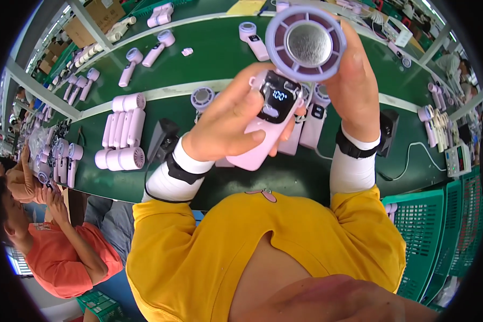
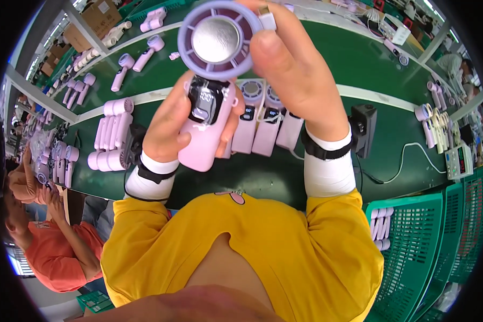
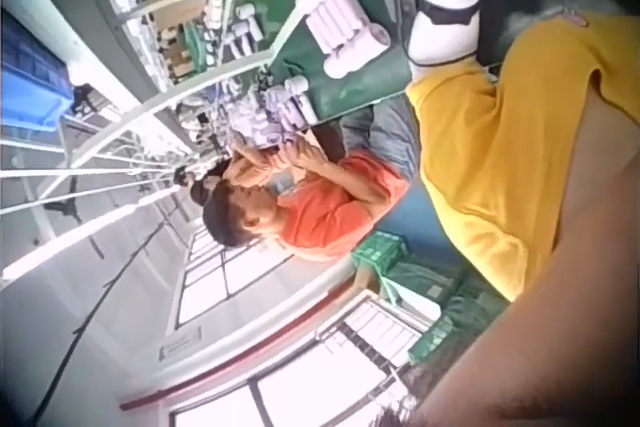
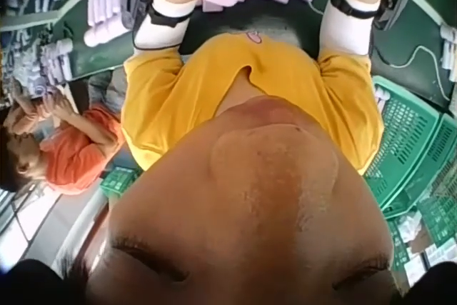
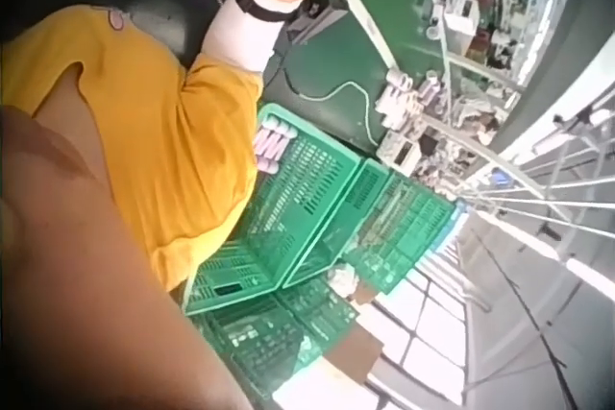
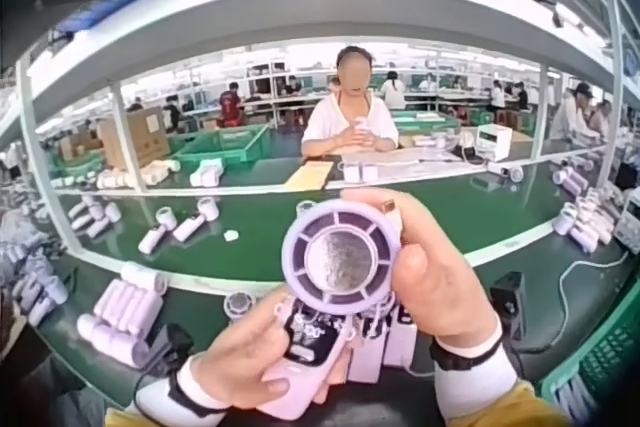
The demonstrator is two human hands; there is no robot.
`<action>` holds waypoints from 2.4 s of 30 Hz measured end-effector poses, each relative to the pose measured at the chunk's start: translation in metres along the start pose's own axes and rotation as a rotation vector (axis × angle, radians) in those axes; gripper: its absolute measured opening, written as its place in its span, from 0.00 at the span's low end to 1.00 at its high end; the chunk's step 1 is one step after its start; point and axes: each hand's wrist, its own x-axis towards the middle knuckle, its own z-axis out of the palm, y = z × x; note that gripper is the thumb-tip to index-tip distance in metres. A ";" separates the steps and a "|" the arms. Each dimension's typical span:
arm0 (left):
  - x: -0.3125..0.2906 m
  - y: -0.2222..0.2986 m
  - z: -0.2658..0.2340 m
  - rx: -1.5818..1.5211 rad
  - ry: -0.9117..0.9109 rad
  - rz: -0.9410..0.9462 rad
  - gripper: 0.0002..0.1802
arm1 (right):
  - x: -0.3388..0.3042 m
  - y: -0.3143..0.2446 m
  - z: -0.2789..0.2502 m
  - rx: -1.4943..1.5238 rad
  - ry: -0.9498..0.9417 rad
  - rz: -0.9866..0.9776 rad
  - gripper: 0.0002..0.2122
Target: Testing and inspecting handheld fans on an assembly line.
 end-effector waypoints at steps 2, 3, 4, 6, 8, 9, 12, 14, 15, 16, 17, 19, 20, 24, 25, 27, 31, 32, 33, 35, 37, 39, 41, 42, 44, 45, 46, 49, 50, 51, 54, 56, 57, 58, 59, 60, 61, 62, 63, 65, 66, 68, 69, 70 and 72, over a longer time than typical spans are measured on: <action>-0.005 -0.006 0.005 0.068 0.060 -0.008 0.30 | -0.001 0.005 0.004 -0.048 0.038 -0.093 0.27; -0.008 -0.009 0.007 0.122 0.124 -0.024 0.32 | -0.002 0.009 0.006 -0.099 0.081 -0.171 0.22; -0.009 -0.015 0.006 0.169 0.188 -0.044 0.35 | -0.003 0.012 0.006 -0.152 0.126 -0.242 0.18; -0.002 -0.029 -0.004 0.490 0.178 0.101 0.32 | -0.008 0.007 0.001 -0.197 0.166 -0.261 0.21; 0.004 -0.042 -0.018 1.129 0.133 0.399 0.28 | -0.013 0.002 -0.003 -0.287 0.237 -0.297 0.26; 0.003 -0.046 -0.026 1.127 0.134 0.375 0.28 | -0.016 0.004 -0.003 -0.277 0.246 -0.278 0.26; -0.004 -0.053 -0.042 1.207 0.045 0.373 0.27 | -0.025 0.006 0.001 0.074 0.247 -0.038 0.21; -0.003 -0.049 -0.040 1.235 0.026 0.394 0.27 | -0.027 0.008 0.003 0.301 0.246 0.103 0.19; 0.001 -0.046 -0.038 1.265 0.010 0.439 0.26 | -0.026 0.009 0.002 0.409 0.242 0.165 0.17; 0.003 -0.045 -0.037 1.296 -0.006 0.486 0.25 | -0.026 0.009 0.002 0.517 0.237 0.225 0.16; 0.005 -0.048 -0.036 1.293 -0.013 0.486 0.25 | -0.026 0.008 0.004 0.515 0.244 0.223 0.16; 0.010 -0.058 -0.027 1.109 0.017 0.495 0.25 | -0.023 0.006 0.009 0.054 0.175 -0.181 0.21; 0.011 -0.061 -0.025 1.017 0.031 0.496 0.25 | -0.022 0.006 0.010 -0.181 0.138 -0.378 0.25; -0.001 -0.038 0.005 0.145 0.029 -0.069 0.26 | -0.017 0.002 -0.004 -0.339 0.047 -0.354 0.26; -0.005 -0.023 0.015 -0.050 0.076 -0.125 0.28 | -0.015 0.000 -0.008 -0.341 0.054 -0.359 0.26; -0.009 0.013 0.012 -0.318 0.048 -0.246 0.28 | -0.015 -0.003 -0.013 -0.438 0.005 -0.339 0.22; -0.047 0.047 0.033 0.242 0.186 0.442 0.24 | -0.010 -0.014 -0.010 -0.583 -0.148 -0.330 0.15; -0.053 0.039 0.040 0.406 0.208 0.751 0.26 | -0.011 -0.019 -0.012 -0.635 -0.172 -0.321 0.14; -0.057 0.037 0.047 0.401 0.192 0.749 0.26 | -0.016 -0.025 -0.018 -0.646 -0.159 -0.323 0.14; -0.071 0.034 0.059 0.507 0.321 0.858 0.24 | -0.023 -0.029 -0.028 -0.451 0.110 -0.219 0.14; -0.079 0.030 0.068 0.560 0.406 0.907 0.23 | -0.023 -0.033 -0.032 -0.275 0.426 -0.204 0.15; -0.072 0.031 0.069 0.362 0.453 0.863 0.25 | -0.027 -0.044 -0.041 -0.168 0.377 -0.229 0.15; -0.059 0.030 0.065 0.264 0.451 0.852 0.26 | -0.029 -0.054 -0.060 -0.074 0.339 -0.271 0.15; -0.062 0.034 0.072 0.369 0.472 0.902 0.23 | -0.032 -0.066 -0.066 -0.034 0.245 -0.251 0.15; -0.068 0.033 0.078 0.565 0.508 0.982 0.19 | -0.037 -0.079 -0.073 0.029 0.068 -0.199 0.15; -0.070 0.030 0.076 0.561 0.518 0.978 0.19 | -0.038 -0.077 -0.068 0.029 0.063 -0.189 0.15; -0.068 0.030 0.071 0.478 0.462 0.973 0.22 | -0.032 -0.075 -0.058 -0.035 0.236 -0.299 0.13; -0.070 0.032 0.058 0.315 0.350 0.959 0.27 | -0.024 -0.070 -0.046 -0.155 0.583 -0.517 0.15; -0.077 0.035 0.056 0.389 0.275 0.890 0.26 | -0.026 -0.069 -0.049 -0.118 0.517 -0.488 0.14; -0.080 0.039 0.054 0.460 0.200 0.818 0.25 | -0.028 -0.068 -0.052 -0.083 0.453 -0.457 0.14; -0.054 0.043 0.051 0.297 0.276 0.638 0.24 | -0.034 -0.065 -0.045 -0.127 0.400 -0.300 0.14; -0.030 0.039 0.046 0.064 0.416 0.539 0.23 | -0.032 -0.060 -0.027 -0.294 0.418 -0.052 0.14; -0.027 0.031 0.041 0.227 0.479 0.456 0.24 | -0.030 -0.054 -0.017 -0.307 0.299 -0.068 0.12; -0.024 0.026 0.039 0.390 0.542 0.371 0.26 | -0.028 -0.049 -0.006 -0.320 0.178 -0.083 0.11; -0.020 0.027 0.047 0.217 0.532 0.226 0.26 | -0.027 -0.043 0.000 -0.326 0.063 -0.109 0.10; -0.017 0.029 0.053 0.045 0.517 0.082 0.27 | -0.025 -0.038 0.004 -0.333 -0.053 -0.133 0.09; -0.016 0.028 0.051 0.043 0.517 0.091 0.27 | -0.023 -0.037 0.007 -0.336 -0.059 -0.138 0.09; -0.014 0.028 0.047 0.051 0.432 0.062 0.25 | -0.022 -0.036 0.009 -0.293 -0.129 -0.099 0.08; -0.011 0.027 0.042 0.059 0.348 0.032 0.24 | -0.020 -0.036 0.009 -0.249 -0.198 -0.059 0.08; -0.012 0.026 0.034 0.066 0.278 0.015 0.25 | -0.018 -0.033 0.012 -0.246 -0.233 -0.061 0.08; -0.013 0.026 0.031 0.054 0.245 0.007 0.26 | -0.018 -0.032 0.013 -0.243 -0.254 -0.061 0.07; -0.016 0.026 0.026 0.034 0.181 -0.007 0.27 | -0.015 -0.030 0.012 -0.236 -0.289 -0.062 0.07; -0.014 0.025 0.024 0.031 0.175 -0.005 0.27 | -0.015 -0.031 0.006 -0.278 -0.335 -0.088 0.07; -0.013 0.023 0.021 0.010 0.146 -0.001 0.27 | -0.014 -0.032 0.001 -0.319 -0.380 -0.113 0.07; -0.012 0.019 0.017 -0.032 0.088 0.007 0.27 | -0.013 -0.035 -0.004 -0.366 -0.424 -0.138 0.07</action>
